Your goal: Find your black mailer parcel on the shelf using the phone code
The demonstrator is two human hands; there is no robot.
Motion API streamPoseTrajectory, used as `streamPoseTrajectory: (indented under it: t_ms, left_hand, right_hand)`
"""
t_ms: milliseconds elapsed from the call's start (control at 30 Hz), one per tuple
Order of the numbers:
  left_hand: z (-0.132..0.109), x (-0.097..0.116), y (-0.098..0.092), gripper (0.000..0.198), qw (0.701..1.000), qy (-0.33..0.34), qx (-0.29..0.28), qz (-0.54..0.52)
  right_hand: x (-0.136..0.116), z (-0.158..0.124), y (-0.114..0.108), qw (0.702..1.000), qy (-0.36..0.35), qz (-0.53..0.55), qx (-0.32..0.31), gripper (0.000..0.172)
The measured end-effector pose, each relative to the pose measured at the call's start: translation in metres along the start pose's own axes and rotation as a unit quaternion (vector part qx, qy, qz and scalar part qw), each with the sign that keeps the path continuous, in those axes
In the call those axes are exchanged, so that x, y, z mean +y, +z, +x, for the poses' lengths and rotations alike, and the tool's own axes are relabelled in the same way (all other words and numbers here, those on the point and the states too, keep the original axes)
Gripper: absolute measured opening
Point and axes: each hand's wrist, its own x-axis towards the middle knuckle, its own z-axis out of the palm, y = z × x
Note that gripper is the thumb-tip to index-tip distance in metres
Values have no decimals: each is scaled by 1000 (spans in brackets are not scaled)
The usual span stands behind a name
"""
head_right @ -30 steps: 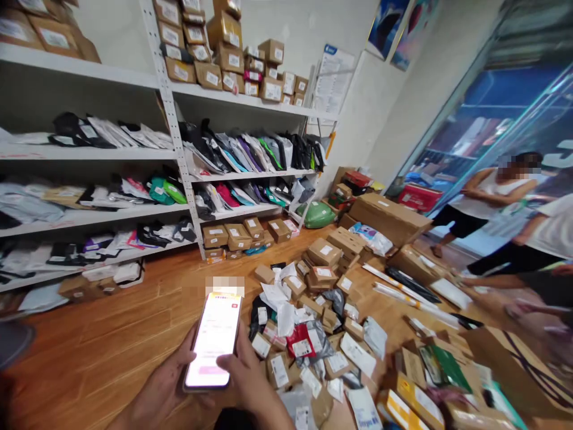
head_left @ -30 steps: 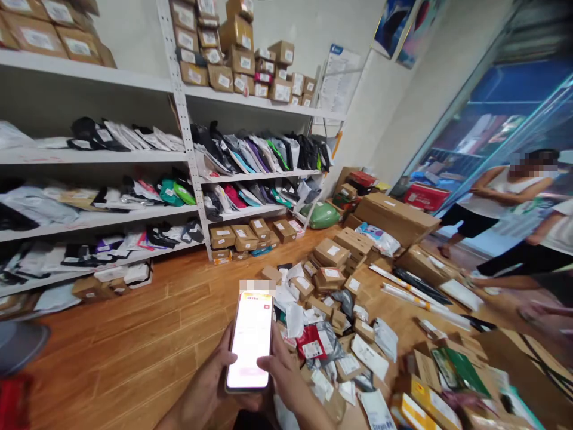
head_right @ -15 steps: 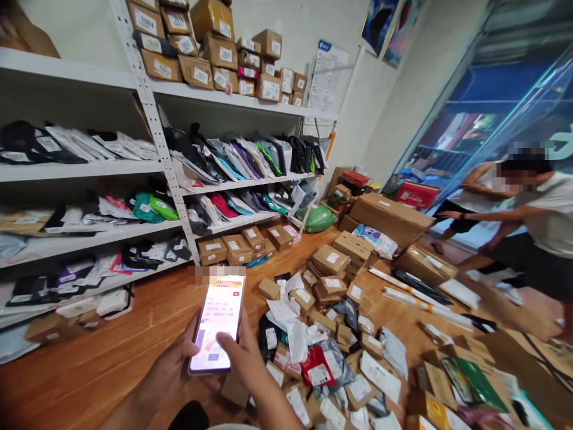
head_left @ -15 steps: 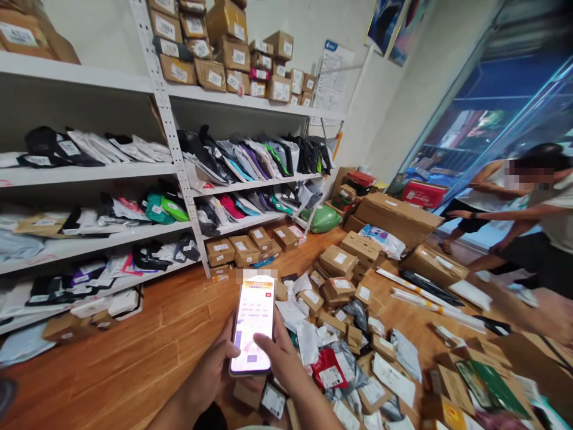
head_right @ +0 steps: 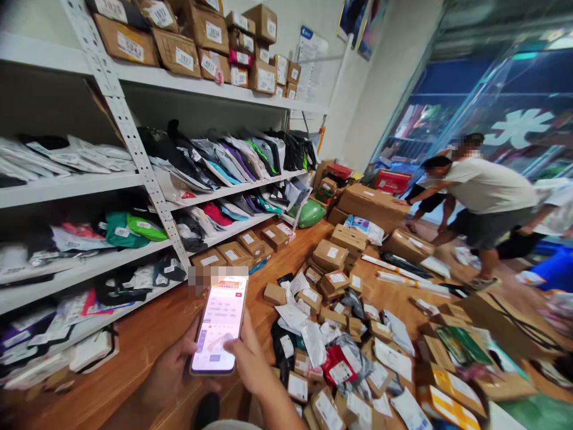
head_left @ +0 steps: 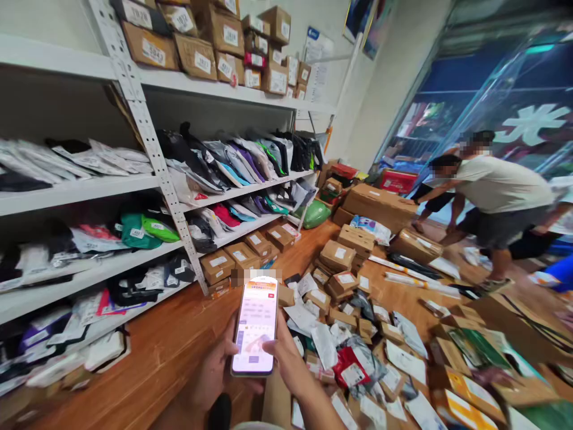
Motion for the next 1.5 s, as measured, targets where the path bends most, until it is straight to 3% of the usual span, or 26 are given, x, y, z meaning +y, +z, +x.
streamPoseTrajectory:
  t_ms: [167, 367, 567, 767, 1000, 1133, 1333, 1500]
  left_hand:
    - [6, 30, -35, 86, 998, -40, -41, -25]
    - [10, 52, -48, 82, 997, -66, -14, 24]
    - [13, 59, -66, 80, 996, -62, -68, -11]
    - [17, 61, -67, 76, 997, -64, -14, 29]
    - [16, 64, -70, 81, 997, -58, -34, 38]
    - [13, 69, -64, 84, 992, -58, 11, 108]
    - [16, 71, -68, 85, 996, -70, -45, 30]
    - [21, 70, -74, 92, 995, -86, -45, -6]
  right_hand:
    - [9, 23, 31, 999, -31, -2, 26, 76]
    - [15, 39, 49, 998, -44, -15, 51, 78]
    - [20, 45, 59, 995, -72, -40, 59, 71]
    - [19, 47, 66, 994, -79, -46, 63, 61]
    - [19, 48, 70, 994, -72, -48, 72, 70]
    - [19, 49, 72, 991, -80, -64, 85, 73]
    - [20, 51, 71, 990, -88, -65, 86, 64]
    - [20, 52, 71, 989, -84, -64, 100, 67]
